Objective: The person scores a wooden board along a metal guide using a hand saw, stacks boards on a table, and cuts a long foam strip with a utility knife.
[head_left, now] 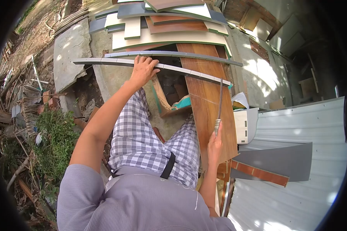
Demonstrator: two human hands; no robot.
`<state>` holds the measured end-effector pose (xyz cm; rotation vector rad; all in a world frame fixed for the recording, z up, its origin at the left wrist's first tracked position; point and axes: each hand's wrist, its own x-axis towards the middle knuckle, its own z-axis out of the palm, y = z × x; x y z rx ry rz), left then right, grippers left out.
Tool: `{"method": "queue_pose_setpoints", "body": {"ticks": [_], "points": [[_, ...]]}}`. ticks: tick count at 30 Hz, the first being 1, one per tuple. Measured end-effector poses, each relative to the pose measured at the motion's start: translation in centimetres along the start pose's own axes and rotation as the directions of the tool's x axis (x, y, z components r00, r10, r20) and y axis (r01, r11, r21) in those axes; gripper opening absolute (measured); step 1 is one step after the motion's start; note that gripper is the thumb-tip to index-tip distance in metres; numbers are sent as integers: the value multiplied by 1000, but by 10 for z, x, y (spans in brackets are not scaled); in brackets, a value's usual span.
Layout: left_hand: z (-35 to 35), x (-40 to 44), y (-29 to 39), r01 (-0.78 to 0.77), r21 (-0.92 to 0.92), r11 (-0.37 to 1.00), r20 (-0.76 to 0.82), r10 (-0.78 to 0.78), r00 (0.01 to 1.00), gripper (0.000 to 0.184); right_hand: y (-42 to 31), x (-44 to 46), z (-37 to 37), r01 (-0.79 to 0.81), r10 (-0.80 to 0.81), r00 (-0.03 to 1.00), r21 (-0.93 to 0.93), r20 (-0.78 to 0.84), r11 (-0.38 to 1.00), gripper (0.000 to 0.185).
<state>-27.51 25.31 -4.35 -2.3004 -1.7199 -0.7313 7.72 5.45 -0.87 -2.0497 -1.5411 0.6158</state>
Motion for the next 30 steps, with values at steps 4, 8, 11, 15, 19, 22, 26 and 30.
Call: {"method": "queue_pose_setpoints", "body": {"ticks": [4,8,11,15,19,22,26,30], "points": [[8,8,4,-36,-53,998,-15,35,999,27,0,0,-2,133,-133,988,-3,-77,991,52],[20,16,27,-55,-103,993,-71,48,996,23,-4,1,-6,187,-181,971,27,-154,982,51],[31,28,59,-38,-134,990,-69,29,997,23,-4,2,-9,175,-171,971,6,-167,985,51],[51,45,105,-24,-123,992,-47,19,999,24,-13,1,-16,110,-108,989,14,-100,994,50],[57,48,117,-10,-168,986,-45,2,999,28,10,1,-21,60,-60,998,-2,24,998,46],[27,34,95,-29,-242,970,-153,-9,988,30,30,8,-19,141,-140,990,-13,33,990,45],[-34,-21,34,117,-481,869,-170,-223,960,12,33,28,-14,365,-361,930,-55,64,930,46],[-64,-107,-60,448,-411,794,-23,-501,865,18,30,62,-5,397,-386,918,-204,92,895,51]]}}
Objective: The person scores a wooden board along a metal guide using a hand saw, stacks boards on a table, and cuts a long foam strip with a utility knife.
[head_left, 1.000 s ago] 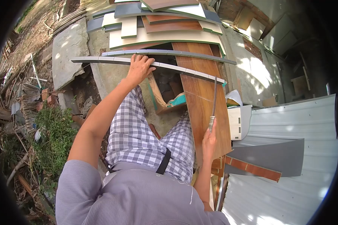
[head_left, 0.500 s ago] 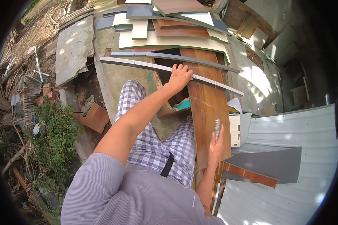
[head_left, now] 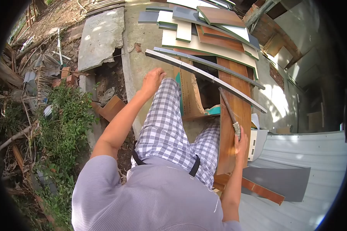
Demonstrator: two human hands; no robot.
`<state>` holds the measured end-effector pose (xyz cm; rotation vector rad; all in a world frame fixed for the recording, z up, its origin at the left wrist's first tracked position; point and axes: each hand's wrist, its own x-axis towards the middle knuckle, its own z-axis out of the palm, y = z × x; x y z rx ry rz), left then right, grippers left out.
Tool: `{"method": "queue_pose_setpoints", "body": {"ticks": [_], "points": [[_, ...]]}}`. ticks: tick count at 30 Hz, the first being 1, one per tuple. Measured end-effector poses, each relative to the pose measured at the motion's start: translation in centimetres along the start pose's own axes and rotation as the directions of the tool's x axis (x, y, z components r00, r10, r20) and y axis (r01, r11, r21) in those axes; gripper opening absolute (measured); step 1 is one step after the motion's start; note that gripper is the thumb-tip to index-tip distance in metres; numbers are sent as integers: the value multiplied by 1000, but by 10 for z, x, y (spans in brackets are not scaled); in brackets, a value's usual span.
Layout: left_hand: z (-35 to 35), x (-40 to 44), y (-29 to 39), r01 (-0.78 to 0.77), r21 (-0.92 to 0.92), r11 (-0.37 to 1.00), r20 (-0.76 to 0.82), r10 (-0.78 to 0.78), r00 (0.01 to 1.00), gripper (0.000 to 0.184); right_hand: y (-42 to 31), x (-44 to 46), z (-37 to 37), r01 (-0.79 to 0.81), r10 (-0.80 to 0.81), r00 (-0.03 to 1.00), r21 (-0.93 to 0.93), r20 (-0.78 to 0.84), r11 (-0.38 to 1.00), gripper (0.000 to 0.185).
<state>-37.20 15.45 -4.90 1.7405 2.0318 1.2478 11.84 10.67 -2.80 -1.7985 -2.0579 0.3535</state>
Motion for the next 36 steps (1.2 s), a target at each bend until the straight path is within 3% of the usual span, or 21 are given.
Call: {"method": "queue_pose_setpoints", "body": {"ticks": [1,3,7,11,13,17,19,21,23,25,29,31,34,35,36], "points": [[-21,-7,-20,97,26,995,-6,-97,995,20,7,3,0,-37,38,999,-109,10,993,54],[-58,-23,-60,209,132,969,-64,-202,977,23,14,12,0,-50,49,999,-125,-10,991,57],[-102,-71,-115,422,123,898,-131,-406,904,33,25,26,5,-65,61,998,-208,-27,976,62],[-103,-114,-149,479,191,857,-116,-464,878,35,36,29,14,-42,20,997,-297,-76,954,61],[-95,-125,-154,426,209,880,-97,-414,905,39,38,29,18,-46,28,998,-305,-62,951,60],[-88,-103,-121,544,179,820,11,-555,832,43,18,24,15,-85,70,996,-287,-63,954,60],[-73,-87,-118,538,165,827,8,-547,837,40,9,25,18,-38,-13,990,-354,-141,934,57],[-53,-75,-117,292,151,945,-157,-268,950,34,-22,27,17,-18,-41,982,-311,-184,950,56],[-44,-54,-108,249,68,966,-223,-229,947,28,-55,27,12,-1,-62,973,-270,-224,963,55],[-47,-27,-89,471,-65,880,-53,-475,879,28,-75,30,8,-228,228,974,-27,-3,973,57],[-30,15,-85,464,37,885,-4,-464,886,32,-79,34,13,-201,214,972,-120,101,972,63],[-16,25,-86,579,144,802,178,-597,783,35,-84,34,10,-109,147,976,-228,159,967,72],[14,21,-115,381,222,898,248,-429,868,38,-88,48,5,-36,93,978,-285,188,958,86],[22,19,-117,343,271,900,231,-406,884,39,-80,49,10,-72,126,973,-268,192,961,86],[32,11,-132,328,246,912,262,-389,884,39,-70,48,15,-137,216,927,-260,305,956,91]]}}
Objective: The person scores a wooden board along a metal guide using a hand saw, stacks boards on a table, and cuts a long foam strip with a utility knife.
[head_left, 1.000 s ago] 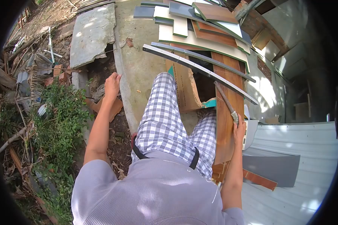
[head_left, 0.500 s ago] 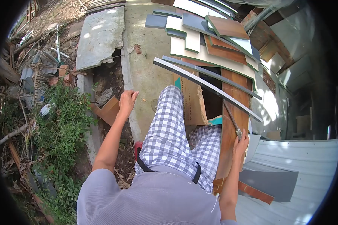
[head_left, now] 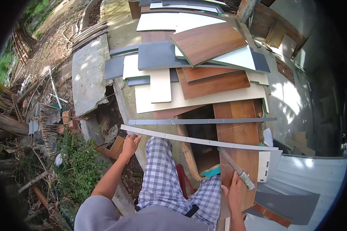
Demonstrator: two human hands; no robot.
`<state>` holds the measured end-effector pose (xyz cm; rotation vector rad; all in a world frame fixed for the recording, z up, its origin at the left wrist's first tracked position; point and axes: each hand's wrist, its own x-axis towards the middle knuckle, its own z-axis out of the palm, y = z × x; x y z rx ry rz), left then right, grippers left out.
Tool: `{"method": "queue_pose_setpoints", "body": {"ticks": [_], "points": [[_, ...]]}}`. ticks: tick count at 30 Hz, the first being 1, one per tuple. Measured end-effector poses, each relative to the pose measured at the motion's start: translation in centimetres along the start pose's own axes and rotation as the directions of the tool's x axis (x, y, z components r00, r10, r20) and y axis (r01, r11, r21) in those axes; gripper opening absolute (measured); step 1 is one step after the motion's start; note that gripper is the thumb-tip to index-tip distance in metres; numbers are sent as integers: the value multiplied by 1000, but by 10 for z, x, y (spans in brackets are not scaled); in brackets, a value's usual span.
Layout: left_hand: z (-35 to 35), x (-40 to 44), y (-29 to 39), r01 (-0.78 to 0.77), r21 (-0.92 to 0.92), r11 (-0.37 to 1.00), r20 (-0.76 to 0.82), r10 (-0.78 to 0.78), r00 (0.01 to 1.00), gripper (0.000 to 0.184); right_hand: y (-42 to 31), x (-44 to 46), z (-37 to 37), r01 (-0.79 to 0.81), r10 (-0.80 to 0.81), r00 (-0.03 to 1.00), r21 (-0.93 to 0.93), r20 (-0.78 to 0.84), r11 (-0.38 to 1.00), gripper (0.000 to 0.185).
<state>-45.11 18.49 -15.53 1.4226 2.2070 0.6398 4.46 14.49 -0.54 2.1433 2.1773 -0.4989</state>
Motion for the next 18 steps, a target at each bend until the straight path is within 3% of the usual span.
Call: {"method": "queue_pose_setpoints", "body": {"ticks": [1,3,5,6,7,14,18], "points": [[18,0,-21,-21,-25,999,29,22,999,38,7,3,3,-61,58,988,19,141,998,95],[52,-13,-78,-70,273,960,276,-8,961,38,1,9,-7,-148,146,957,-12,252,989,97],[77,-30,-95,203,95,975,321,-223,921,36,-7,16,-17,-190,194,924,-46,329,981,100],[76,-29,-76,480,-58,875,474,-399,785,39,-7,14,-15,-168,182,936,-70,303,983,103],[71,-31,-57,729,-153,668,632,-501,592,44,-6,15,-15,-176,190,929,-75,317,982,103],[36,-27,-36,844,28,535,641,-658,396,43,-4,11,-10,-185,189,945,-43,266,982,102],[-3,-4,-10,890,60,451,640,-702,313,42,-16,-11,-22,-216,190,951,83,245,973,97]]}}
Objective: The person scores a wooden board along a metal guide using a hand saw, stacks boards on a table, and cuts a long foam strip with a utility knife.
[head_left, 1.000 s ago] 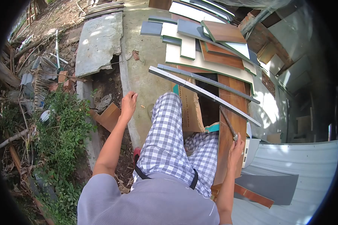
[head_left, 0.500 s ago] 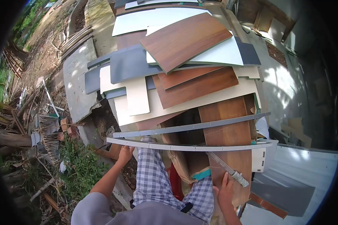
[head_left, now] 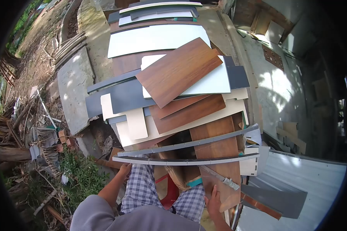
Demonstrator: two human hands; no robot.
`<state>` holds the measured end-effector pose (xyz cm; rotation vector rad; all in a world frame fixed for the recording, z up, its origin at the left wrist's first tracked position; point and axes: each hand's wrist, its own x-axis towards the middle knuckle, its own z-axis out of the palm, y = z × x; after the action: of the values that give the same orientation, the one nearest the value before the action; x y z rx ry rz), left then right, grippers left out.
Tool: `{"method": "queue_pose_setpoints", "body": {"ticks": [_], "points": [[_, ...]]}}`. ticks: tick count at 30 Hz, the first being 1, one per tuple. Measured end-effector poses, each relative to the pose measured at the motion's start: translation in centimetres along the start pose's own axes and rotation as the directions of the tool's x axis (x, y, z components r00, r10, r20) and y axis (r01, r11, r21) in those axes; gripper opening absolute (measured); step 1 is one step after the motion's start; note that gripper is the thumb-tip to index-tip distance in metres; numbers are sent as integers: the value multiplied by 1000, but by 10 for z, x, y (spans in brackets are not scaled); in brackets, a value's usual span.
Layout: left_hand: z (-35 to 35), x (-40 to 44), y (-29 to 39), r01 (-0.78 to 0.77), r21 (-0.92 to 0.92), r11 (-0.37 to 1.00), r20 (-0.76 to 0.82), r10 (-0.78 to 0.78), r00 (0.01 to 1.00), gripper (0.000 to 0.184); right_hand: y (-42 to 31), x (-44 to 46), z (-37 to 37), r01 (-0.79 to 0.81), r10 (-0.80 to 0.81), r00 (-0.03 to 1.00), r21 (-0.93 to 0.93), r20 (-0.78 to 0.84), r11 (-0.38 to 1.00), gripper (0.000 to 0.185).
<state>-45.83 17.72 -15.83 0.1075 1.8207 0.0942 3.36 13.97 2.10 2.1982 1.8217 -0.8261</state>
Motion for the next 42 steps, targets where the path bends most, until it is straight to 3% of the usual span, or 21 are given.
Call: {"method": "queue_pose_setpoints", "body": {"ticks": [3,5,6,8,12,17,19,23,25,26,28,29,32,34,35,37,38,39,40,41,42], "points": [[-34,-76,32,-60,-110,992,-73,52,996,46,9,-63,9,-15,12,997,39,70,999,91],[-66,-104,50,-162,-100,982,-102,152,983,51,16,-114,26,-41,36,992,43,125,998,87],[-84,-112,49,-264,-188,946,-86,251,964,56,20,-140,37,-74,76,989,-21,126,997,80],[-113,-83,39,-378,-226,898,-161,348,924,55,13,-159,43,-110,121,983,-89,135,990,74],[-161,-53,23,-431,-306,849,-254,363,896,51,4,-161,43,-198,190,958,14,214,980,70],[-201,-38,-7,-387,-46,921,-297,358,885,45,-6,-160,41,-313,255,917,159,307,936,65],[-206,-62,-7,-372,-88,924,-299,331,895,37,-9,-159,42,-359,276,898,207,342,910,63],[-227,-138,18,-137,104,985,-247,159,956,27,-8,-162,46,-412,264,843,248,468,877,60],[-229,-120,-9,-269,350,897,-349,391,852,24,-10,-164,47,-433,246,802,247,545,867,58],[-232,-122,-15,-246,333,910,-369,366,854,24,-8,-162,52,-417,230,796,232,560,879,58],[-229,-127,-12,-256,320,912,-341,363,867,27,0,-162,65,-487,228,840,499,492,717,48],[-227,-131,-13,-250,312,917,-350,356,867,27,13,-162,78,-482,220,840,495,496,723,48],[-224,-146,-8,-254,439,862,-426,449,786,32,43,-152,113,-418,133,891,671,434,612,46],[-225,-165,3,-187,328,926,-349,303,887,41,50,-136,122,-356,22,904,722,428,593,43],[-226,-171,3,-184,323,928,-359,301,884,41,65,-123,137,-351,11,903,723,429,595,43],[-225,-180,-3,-188,332,924,-339,303,891,53,103,-102,166,-157,-354,874,882,333,444,41],[-225,-188,-8,-187,324,928,-347,300,889,53,39,-110,94,-151,-364,870,882,334,446,41],[-225,-193,-15,-197,346,918,-360,323,875,54,13,-104,64,-59,-229,914,669,334,741,39],[-224,-195,-20,-211,370,905,-369,352,860,56,-39,-87,25,-3,-100,957,355,271,935,38],[-222,-197,-24,-222,370,902,-371,363,855,56,-57,-70,5,4,-104,960,358,258,934,38],[-221,-201,-33,-180,329,927,-415,314,854,57,-67,-61,-5,-171,-29,930,501,366,848,34]]}}
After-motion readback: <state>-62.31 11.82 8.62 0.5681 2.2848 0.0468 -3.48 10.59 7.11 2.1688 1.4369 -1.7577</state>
